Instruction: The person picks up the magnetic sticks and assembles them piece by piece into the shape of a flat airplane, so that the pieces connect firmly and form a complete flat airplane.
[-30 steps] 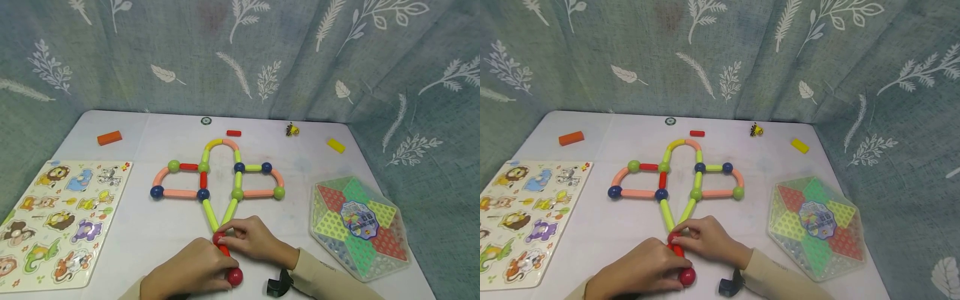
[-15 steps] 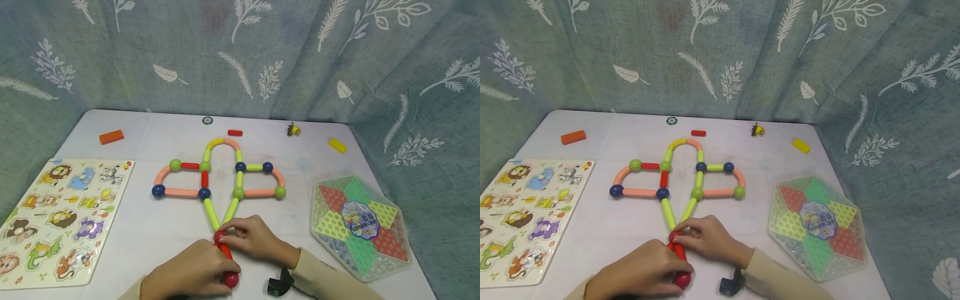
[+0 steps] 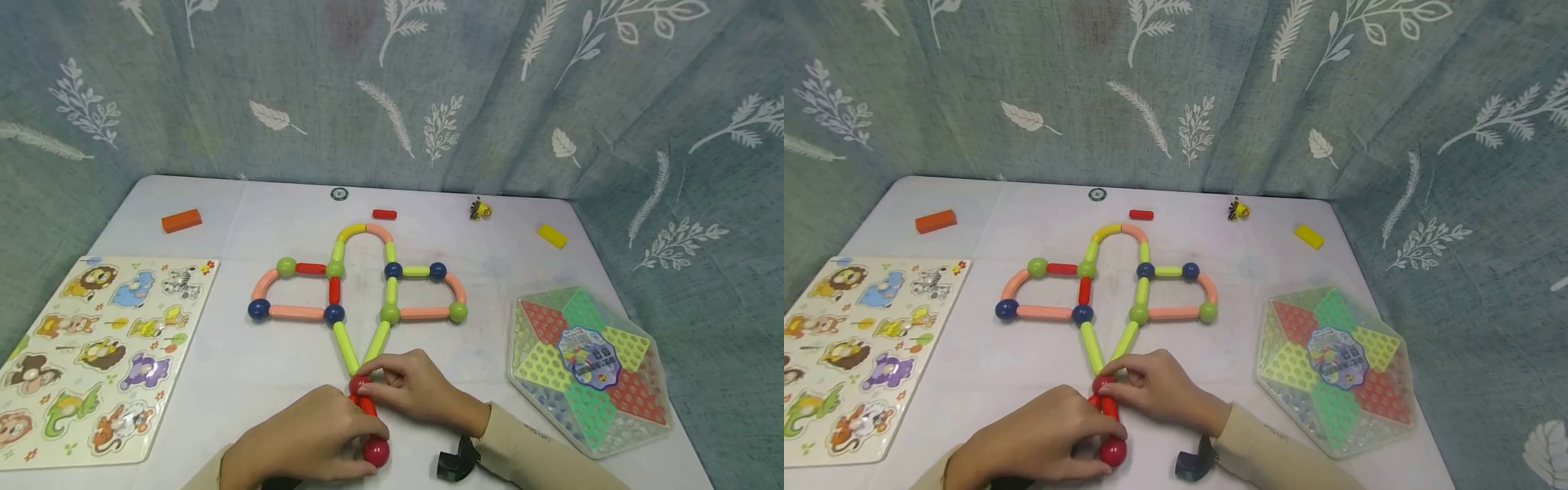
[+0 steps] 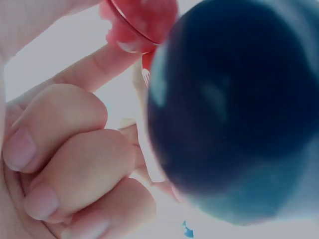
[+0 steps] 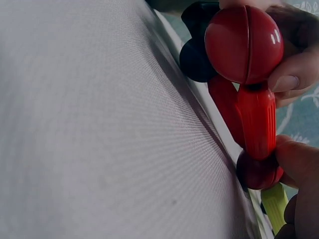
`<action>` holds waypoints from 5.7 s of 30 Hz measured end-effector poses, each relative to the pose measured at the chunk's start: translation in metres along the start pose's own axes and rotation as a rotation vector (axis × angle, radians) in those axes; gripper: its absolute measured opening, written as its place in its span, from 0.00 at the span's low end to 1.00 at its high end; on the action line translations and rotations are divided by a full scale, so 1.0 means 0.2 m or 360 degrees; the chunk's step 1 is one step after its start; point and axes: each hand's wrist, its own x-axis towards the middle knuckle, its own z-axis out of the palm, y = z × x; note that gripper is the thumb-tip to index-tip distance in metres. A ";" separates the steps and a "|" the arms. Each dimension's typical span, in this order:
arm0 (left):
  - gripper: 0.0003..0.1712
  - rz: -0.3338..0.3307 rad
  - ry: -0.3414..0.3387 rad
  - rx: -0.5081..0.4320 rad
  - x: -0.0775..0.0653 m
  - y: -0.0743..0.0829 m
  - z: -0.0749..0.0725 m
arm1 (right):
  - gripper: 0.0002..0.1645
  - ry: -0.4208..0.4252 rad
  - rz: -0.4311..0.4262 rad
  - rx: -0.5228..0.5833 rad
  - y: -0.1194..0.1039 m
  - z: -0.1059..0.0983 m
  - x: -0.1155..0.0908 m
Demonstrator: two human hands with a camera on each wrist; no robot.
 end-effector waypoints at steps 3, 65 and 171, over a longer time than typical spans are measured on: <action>0.10 -0.0031 -0.0014 -0.0036 0.00 0.00 -0.01 | 0.12 -0.0004 0.0002 0.0005 0.00 0.00 0.00; 0.16 -0.0341 0.0508 0.0536 0.01 0.21 0.25 | 0.12 -0.0343 0.0835 0.0082 -0.12 -0.07 -0.02; 0.23 -0.1055 0.0683 0.0142 -0.31 0.11 0.22 | 0.10 -0.0091 0.0466 -0.0584 -0.11 -0.51 0.35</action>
